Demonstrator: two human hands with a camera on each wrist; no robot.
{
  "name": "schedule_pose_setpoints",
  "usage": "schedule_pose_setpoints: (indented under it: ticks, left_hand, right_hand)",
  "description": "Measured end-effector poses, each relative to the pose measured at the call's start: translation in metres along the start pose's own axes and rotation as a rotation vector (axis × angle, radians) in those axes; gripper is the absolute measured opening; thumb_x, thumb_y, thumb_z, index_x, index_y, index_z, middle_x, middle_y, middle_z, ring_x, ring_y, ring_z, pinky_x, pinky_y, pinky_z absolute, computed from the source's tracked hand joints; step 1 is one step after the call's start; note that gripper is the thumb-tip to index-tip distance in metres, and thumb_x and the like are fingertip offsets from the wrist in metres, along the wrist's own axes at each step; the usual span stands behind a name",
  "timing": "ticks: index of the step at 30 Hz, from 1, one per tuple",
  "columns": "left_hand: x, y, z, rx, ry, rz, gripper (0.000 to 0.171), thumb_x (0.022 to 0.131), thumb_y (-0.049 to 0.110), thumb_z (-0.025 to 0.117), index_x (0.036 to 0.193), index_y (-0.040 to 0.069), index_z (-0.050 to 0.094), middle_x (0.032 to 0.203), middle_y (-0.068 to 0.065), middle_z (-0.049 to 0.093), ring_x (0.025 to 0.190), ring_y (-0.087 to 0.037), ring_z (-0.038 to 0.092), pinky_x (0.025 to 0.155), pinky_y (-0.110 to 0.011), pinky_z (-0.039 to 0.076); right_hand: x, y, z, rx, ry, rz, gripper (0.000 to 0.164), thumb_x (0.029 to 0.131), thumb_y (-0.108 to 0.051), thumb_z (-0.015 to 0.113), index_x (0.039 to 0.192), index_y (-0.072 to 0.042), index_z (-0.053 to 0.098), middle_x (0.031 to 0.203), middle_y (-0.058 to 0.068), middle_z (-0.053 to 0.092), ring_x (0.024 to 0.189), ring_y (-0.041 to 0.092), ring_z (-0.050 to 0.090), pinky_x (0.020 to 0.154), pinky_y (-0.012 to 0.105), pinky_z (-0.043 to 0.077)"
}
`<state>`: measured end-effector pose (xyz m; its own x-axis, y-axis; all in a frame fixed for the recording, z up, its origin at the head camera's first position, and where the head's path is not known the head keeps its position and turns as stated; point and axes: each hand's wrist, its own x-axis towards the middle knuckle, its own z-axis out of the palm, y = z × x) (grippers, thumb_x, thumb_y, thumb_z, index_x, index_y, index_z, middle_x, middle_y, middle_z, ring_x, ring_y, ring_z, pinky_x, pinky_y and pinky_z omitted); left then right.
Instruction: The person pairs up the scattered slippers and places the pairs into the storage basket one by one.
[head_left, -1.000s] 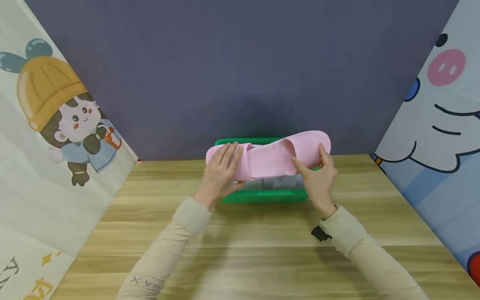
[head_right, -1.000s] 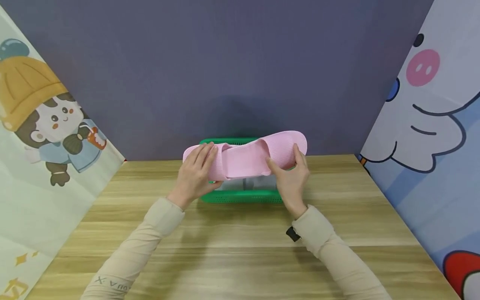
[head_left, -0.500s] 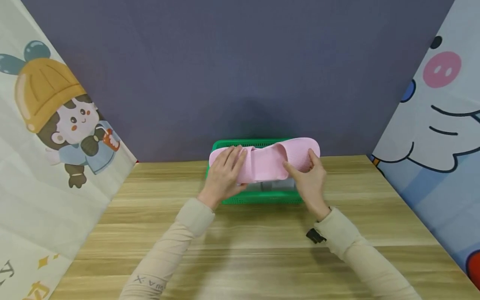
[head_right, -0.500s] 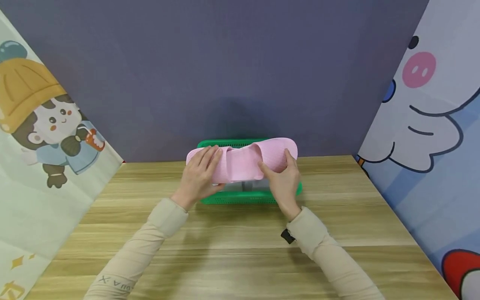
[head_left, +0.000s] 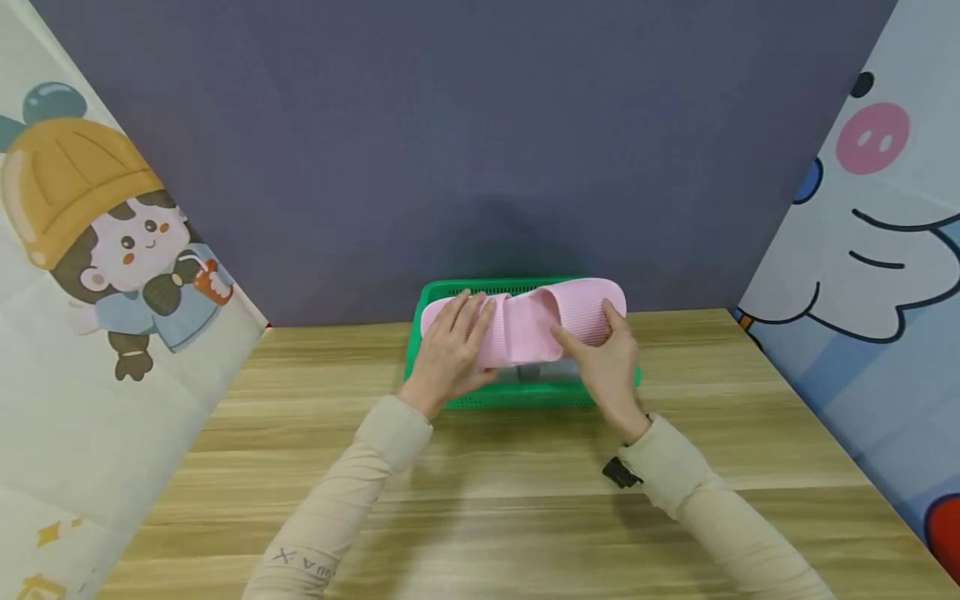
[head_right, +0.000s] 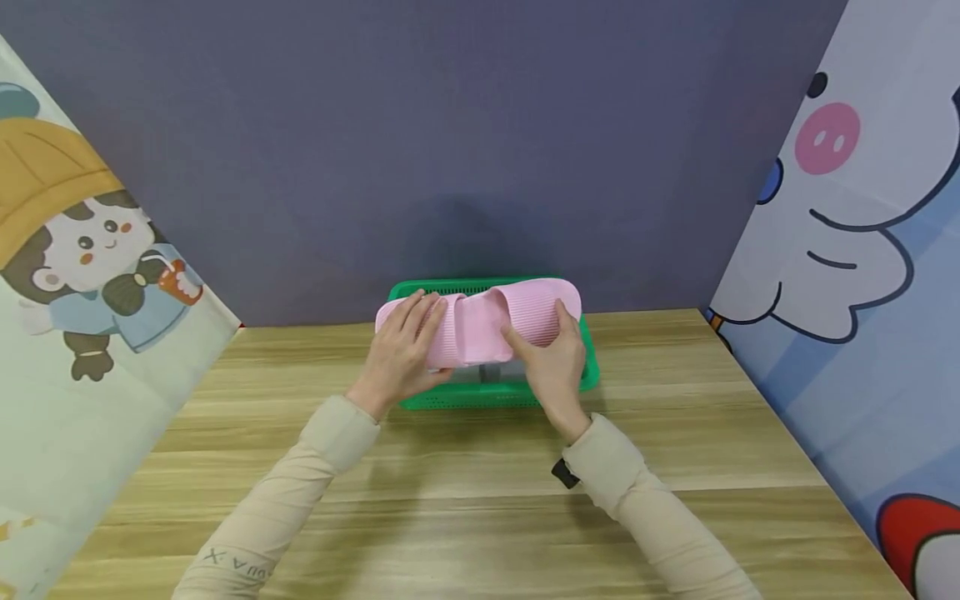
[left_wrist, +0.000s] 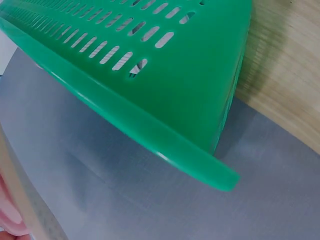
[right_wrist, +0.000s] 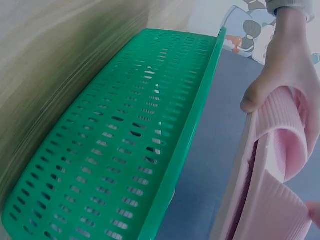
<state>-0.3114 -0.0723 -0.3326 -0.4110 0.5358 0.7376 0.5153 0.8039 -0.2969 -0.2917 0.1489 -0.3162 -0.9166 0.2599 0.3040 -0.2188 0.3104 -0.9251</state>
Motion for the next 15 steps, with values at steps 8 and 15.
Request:
schedule_pose_setpoints:
  ticks: [8,15]
  left_hand:
    - [0.003,0.002,0.006,0.013,0.018,0.008,0.087,0.058,0.045,0.073,0.129,0.002,0.047,0.126,-0.017,0.051,0.117,-0.031,0.048,0.105,-0.037,0.038]
    - [-0.005,0.006,-0.005,0.005,0.018,0.025,0.089,0.056,0.045,0.075,0.129,0.002,0.048,0.126,-0.017,0.052,0.116,-0.031,0.049,0.105,-0.037,0.038]
  right_hand:
    - [-0.003,0.003,0.005,0.012,-0.018,0.01,0.088,0.072,-0.03,0.077,0.141,-0.001,0.031,0.139,0.018,0.04,0.119,0.026,0.046,0.097,0.042,0.044]
    - [-0.025,-0.003,0.009,0.014,0.015,0.01,0.087,0.071,-0.029,0.077,0.14,0.0,0.032,0.136,0.019,0.043,0.113,0.026,0.05,0.094,0.042,0.047]
